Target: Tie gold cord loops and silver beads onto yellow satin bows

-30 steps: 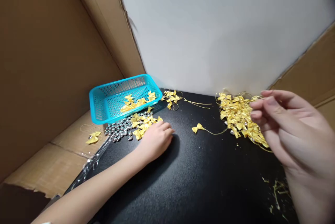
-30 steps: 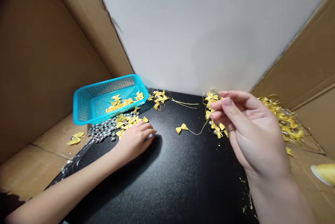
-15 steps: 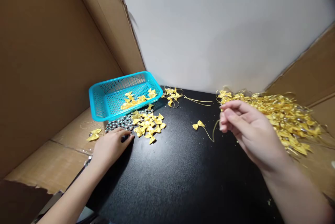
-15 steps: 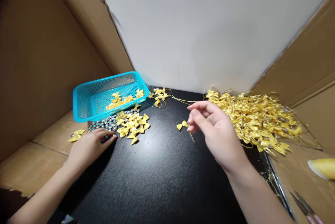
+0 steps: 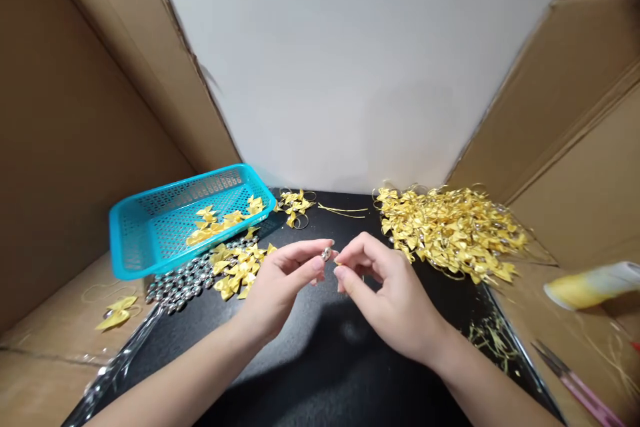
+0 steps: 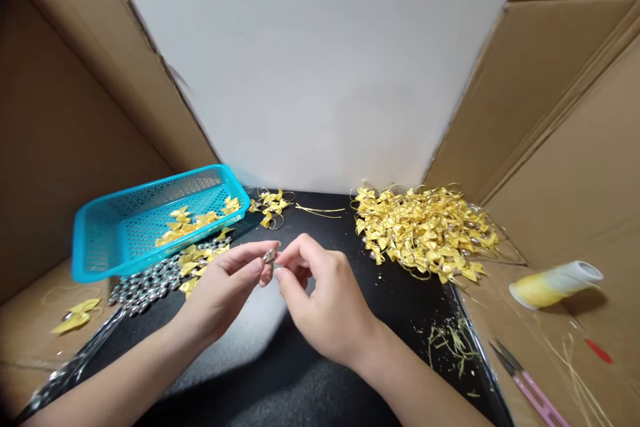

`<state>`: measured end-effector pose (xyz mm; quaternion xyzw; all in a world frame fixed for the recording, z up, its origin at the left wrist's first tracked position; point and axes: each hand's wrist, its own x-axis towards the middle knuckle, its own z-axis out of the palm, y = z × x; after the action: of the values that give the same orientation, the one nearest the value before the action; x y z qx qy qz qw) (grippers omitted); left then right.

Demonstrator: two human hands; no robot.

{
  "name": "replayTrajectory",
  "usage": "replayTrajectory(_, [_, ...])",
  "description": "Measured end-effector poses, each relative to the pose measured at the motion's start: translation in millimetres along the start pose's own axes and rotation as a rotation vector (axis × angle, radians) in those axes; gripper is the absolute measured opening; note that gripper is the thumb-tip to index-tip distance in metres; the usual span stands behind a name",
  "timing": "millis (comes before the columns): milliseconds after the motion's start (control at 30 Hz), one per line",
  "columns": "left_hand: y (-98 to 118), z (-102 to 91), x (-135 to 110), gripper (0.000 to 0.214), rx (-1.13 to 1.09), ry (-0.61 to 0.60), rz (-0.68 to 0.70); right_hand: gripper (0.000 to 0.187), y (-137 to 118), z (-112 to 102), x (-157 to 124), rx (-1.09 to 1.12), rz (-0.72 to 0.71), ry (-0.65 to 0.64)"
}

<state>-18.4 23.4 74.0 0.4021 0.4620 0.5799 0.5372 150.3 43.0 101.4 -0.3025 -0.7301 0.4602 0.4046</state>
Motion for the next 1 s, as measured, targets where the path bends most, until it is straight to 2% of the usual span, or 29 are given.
replayTrajectory(100, [0.0, 10.1, 6.4, 0.037, -0.058, -0.015, -0.006, 0.011, -1.4, -8.0, 1.0, 0.012, -0.025, 0.001])
replayTrajectory(300, [-0.7, 18.7, 13.7, 0.041, -0.096, -0.021, -0.013, 0.013, -1.5, -14.6, 3.5, 0.009, -0.022, -0.022])
replayTrajectory(533, [-3.6, 24.8, 20.7, 0.039, -0.066, -0.062, -0.006, 0.012, -3.9, -22.8, 2.5, -0.019, 0.048, -0.053])
replayTrajectory(733, [-6.0, 19.3, 29.4, 0.019, 0.075, -0.245, 0.037, 0.005, 1.0, -26.8, 6.2, -0.017, 0.093, -0.003])
replayTrajectory(833, [-5.1, 12.2, 33.6, 0.016, 0.133, -0.248, 0.063, 0.016, 7.6, -24.0, 10.0, -0.035, 0.089, 0.012])
replayTrajectory(1000, [-1.6, 4.7, 36.8, 0.009, 0.163, -0.323, 0.094, 0.013, 17.0, -16.2, 14.4, 0.003, 0.053, 0.093])
